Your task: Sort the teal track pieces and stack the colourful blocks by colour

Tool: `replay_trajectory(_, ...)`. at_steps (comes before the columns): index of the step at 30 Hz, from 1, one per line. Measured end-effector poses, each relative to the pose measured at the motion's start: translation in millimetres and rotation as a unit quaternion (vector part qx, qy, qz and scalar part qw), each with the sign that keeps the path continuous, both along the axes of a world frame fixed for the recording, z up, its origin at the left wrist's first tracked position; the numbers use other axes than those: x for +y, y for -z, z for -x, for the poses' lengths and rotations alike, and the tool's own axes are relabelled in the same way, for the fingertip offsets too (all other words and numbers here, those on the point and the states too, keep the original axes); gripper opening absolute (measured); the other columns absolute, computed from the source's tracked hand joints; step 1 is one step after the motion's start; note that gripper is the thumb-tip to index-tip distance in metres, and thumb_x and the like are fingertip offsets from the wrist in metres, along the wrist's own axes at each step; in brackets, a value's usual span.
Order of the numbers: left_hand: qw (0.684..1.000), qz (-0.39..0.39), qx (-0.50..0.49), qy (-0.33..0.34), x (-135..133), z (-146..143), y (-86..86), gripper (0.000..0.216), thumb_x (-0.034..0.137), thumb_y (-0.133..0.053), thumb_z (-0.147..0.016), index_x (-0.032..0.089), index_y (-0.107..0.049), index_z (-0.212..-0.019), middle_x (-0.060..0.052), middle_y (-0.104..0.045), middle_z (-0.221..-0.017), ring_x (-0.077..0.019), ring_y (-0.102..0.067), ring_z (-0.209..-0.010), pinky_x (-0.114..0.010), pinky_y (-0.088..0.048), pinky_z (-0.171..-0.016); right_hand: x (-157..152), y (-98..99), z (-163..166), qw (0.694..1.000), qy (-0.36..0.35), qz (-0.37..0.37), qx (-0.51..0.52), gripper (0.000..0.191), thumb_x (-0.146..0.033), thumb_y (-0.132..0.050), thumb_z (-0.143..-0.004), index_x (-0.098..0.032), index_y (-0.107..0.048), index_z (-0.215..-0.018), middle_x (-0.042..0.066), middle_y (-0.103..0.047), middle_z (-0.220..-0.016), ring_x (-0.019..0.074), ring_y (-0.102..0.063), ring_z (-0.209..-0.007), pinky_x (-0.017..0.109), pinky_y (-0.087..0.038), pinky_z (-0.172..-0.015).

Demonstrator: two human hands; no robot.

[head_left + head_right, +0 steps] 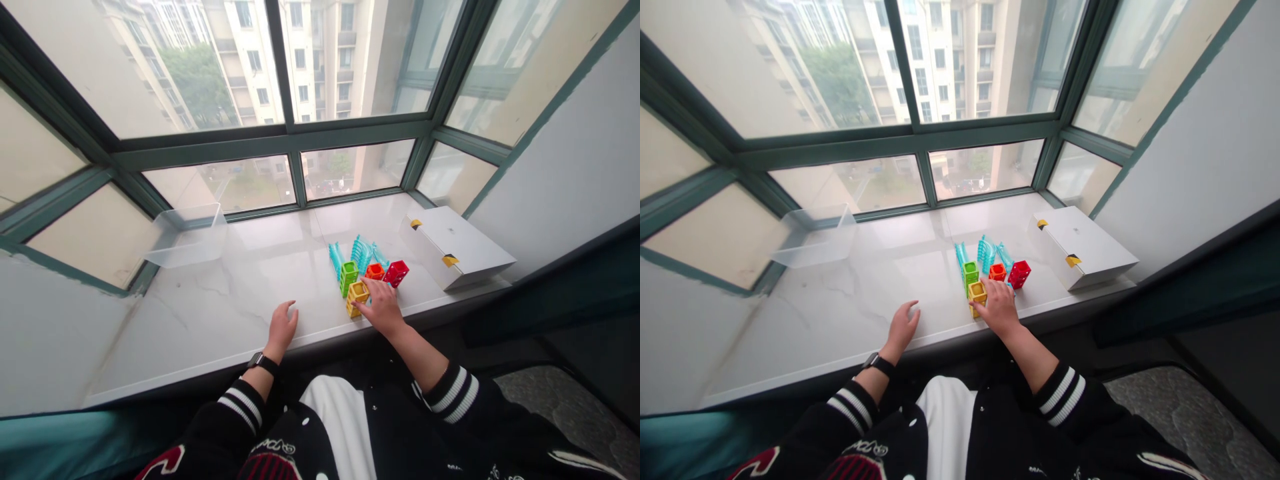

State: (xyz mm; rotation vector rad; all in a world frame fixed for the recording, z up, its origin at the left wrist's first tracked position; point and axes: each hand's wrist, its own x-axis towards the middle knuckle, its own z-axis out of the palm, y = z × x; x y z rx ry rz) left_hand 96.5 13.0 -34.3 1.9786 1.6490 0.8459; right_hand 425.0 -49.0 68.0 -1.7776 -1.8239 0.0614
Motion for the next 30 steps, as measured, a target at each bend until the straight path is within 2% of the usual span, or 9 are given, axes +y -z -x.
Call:
replay_trajectory(3, 0.997, -0.024, 0.046, -0.049, -9.1, 28.8, 15.7, 0.039, 0.029, -0.052, -0.095, 0.019, -0.066, -0.129, -0.013, -0.070, -0.133, -0.0303, -0.062, -0.130, -0.052, -0.047, -0.118, -1.8, -8.0, 0.8, 1.000, 0.012, -0.011, 0.003, 0.065, -0.050, -0.069, -0.093, -0.017, -0.055, -0.147, 0.018, -0.066, -0.138, 0.0381, -0.058, -0.126, 0.053, -0.042, -0.108)
replay_trajectory(5, 0.994, -0.035, 0.090, -0.050, -16.9, 34.5, 21.8, 0.041, 0.029, -0.051, -0.095, 0.019, -0.065, -0.132, -0.014, -0.066, -0.140, -0.0319, -0.057, -0.137, -0.054, -0.042, -0.121, -4.2, -18.3, 2.8, 0.999, 0.011, -0.032, 0.014, 0.068, -0.052, -0.069, -0.093, -0.018, -0.054, -0.149, 0.018, -0.064, -0.140, 0.0391, -0.056, -0.129, 0.055, -0.042, -0.110)
replay_trajectory(8, 0.986, -0.043, 0.153, -0.042, -25.9, 29.9, 25.3, 0.042, 0.030, -0.050, -0.098, 0.020, -0.065, -0.136, -0.016, -0.059, -0.151, -0.0348, -0.047, -0.146, -0.057, -0.035, -0.125, -9.9, -38.3, 10.9, 0.995, -0.027, -0.086, 0.047, 0.058, -0.049, -0.063, -0.097, -0.020, -0.056, -0.146, 0.017, -0.064, -0.138, 0.0371, -0.057, -0.131, 0.055, -0.044, -0.114)
replay_trajectory(11, 0.980, -0.049, 0.187, -0.050, -29.2, 22.6, 25.8, 0.043, 0.032, -0.049, -0.100, 0.019, -0.064, -0.138, -0.017, -0.057, -0.155, -0.0359, -0.045, -0.148, -0.058, -0.031, -0.126, -17.2, -53.2, 25.2, 0.982, -0.093, -0.137, 0.088, 0.043, -0.039, -0.059, -0.099, -0.022, -0.062, -0.139, 0.014, -0.067, -0.132, 0.0334, -0.060, -0.128, 0.054, -0.048, -0.113)
replay_trajectory(16, 0.973, -0.053, 0.219, -0.050, -29.8, 20.0, 26.6, 0.046, 0.034, -0.043, -0.104, 0.014, -0.064, -0.140, -0.019, -0.054, -0.157, -0.0374, -0.045, -0.149, -0.058, -0.031, -0.126, -23.9, -50.5, 53.3, 0.963, -0.177, -0.155, 0.129, 0.034, -0.025, -0.060, -0.098, -0.027, -0.068, -0.131, 0.010, -0.072, -0.117, 0.0294, -0.068, -0.115, 0.051, -0.056, -0.105)
replay_trajectory(20, 0.969, -0.058, 0.233, -0.051, -30.9, 19.8, 26.3, 0.046, 0.033, -0.043, -0.104, 0.014, -0.064, -0.141, -0.019, -0.055, -0.157, -0.0373, -0.046, -0.148, -0.058, -0.032, -0.126, -17.4, -33.5, 76.0, 0.942, -0.261, -0.144, 0.153, 0.036, -0.018, -0.057, -0.099, -0.027, -0.065, -0.134, 0.008, -0.073, -0.118, 0.0244, -0.069, -0.112, 0.044, -0.058, -0.102)
replay_trajectory(23, 0.970, -0.063, 0.230, -0.052, -31.8, 19.3, 25.2, 0.046, 0.033, -0.044, -0.103, 0.015, -0.065, -0.140, -0.018, -0.056, -0.156, -0.0369, -0.047, -0.148, -0.058, -0.032, -0.126, -6.4, -9.3, 91.4, 0.937, -0.307, -0.080, 0.143, 0.038, -0.020, -0.058, -0.100, -0.027, -0.063, -0.138, 0.010, -0.071, -0.124, 0.0233, -0.068, -0.116, 0.042, -0.058, -0.104)
replay_trajectory(27, 0.971, -0.069, 0.220, -0.059, -31.8, 19.2, 24.6, 0.044, 0.031, -0.048, -0.101, 0.019, -0.067, -0.139, -0.016, -0.059, -0.153, -0.0359, -0.049, -0.146, -0.058, -0.034, -0.124, 7.0, 42.9, 102.6, 0.939, -0.335, 0.050, 0.060, 0.048, -0.024, -0.068, -0.094, -0.023, -0.063, -0.142, 0.014, -0.070, -0.135, 0.0267, -0.064, -0.128, 0.046, -0.053, -0.113)
replay_trajectory(30, 0.971, -0.070, 0.219, -0.058, -31.0, 19.8, 26.2, 0.044, 0.029, -0.048, -0.100, 0.020, -0.068, -0.139, -0.016, -0.060, -0.153, -0.0362, -0.050, -0.146, -0.059, -0.036, -0.124, 11.1, 84.2, 103.7, 0.943, -0.318, 0.103, -0.009, 0.055, -0.032, -0.071, -0.094, -0.021, -0.061, -0.148, 0.016, -0.063, -0.149, 0.0316, -0.052, -0.145, 0.051, -0.043, -0.123)
